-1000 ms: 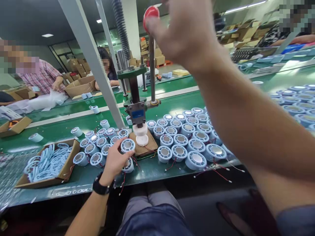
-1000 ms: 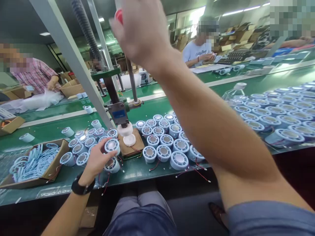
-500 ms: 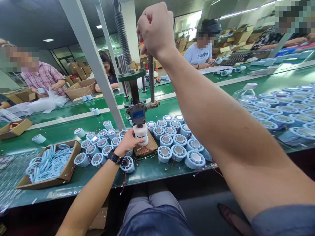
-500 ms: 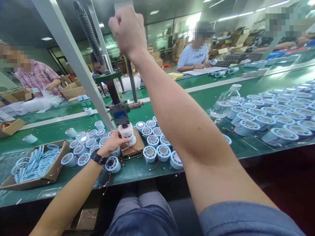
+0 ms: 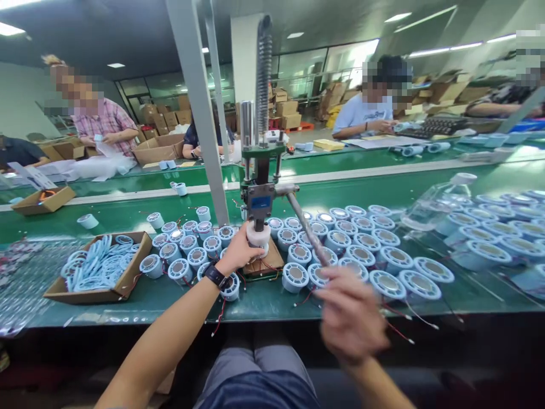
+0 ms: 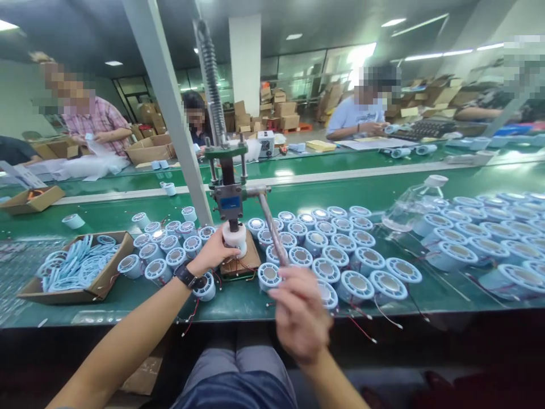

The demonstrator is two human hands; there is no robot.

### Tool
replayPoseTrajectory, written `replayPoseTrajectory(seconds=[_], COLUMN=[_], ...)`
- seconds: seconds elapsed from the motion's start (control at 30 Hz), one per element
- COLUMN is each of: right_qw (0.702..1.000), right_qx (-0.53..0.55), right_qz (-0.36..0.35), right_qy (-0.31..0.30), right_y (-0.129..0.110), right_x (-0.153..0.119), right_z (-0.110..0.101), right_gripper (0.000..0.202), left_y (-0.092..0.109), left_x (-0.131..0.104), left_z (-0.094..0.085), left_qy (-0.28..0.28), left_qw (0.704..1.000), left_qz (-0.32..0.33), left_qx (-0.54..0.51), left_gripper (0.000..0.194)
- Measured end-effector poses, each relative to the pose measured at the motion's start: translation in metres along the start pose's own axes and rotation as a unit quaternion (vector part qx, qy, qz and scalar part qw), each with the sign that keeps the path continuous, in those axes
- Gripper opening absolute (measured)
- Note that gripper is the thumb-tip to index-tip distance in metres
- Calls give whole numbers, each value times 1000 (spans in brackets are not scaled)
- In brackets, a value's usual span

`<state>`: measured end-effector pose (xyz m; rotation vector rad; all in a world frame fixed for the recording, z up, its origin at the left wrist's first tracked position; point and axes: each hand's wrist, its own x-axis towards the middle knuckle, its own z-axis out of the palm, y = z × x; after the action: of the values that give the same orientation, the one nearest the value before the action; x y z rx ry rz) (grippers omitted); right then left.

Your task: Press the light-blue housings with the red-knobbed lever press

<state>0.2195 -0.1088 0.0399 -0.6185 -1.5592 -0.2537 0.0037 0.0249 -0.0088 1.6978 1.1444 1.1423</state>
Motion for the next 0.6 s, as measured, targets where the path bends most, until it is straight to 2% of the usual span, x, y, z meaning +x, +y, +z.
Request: replayPoseTrajectory(seconds=[0.03,0.07,0.1,0.17,0.27,0.33,0.4,0.5,0.6], right_qw=[1000,1000,999,999,997,999,991,972,974], right_qx=[-3,-3,-5,-6,-31,-20,2,9,33], right_qz=[-12,-18,-19,-40,-66,-3,96,194,194], right_qy=[-5,-15,-32,-35,-14,-38,-89,-132,-109], right_y=[1,3,6,12,33,53,72,92,109], right_x=[-18,-22,-13,39,150,214,255,278,281], right_z=[0,0,0,2,17,42,75,116,128], right_gripper=[22,23,23,22,16,28,46,67,69], left_y=[-2,-4,-5,-4,1,8,17,36,54], left_x=[0,0,0,-1,-3,-5,-11,-39,-98], left_z=[0,1,2,4,8,10,9,7,-3], left_qy=[-1,-2,-2,13,62,85,93,93,113], left_qw=[1000,1000,1000,1000,997,995,993,990,987], left_qz=[5,8,9,5,-18,-41,-64,-83,-77], left_qx=[2,1,-3,-22,-32,-11,24,65,85], left_gripper=[79,78,78,83,98,106,108,106,90])
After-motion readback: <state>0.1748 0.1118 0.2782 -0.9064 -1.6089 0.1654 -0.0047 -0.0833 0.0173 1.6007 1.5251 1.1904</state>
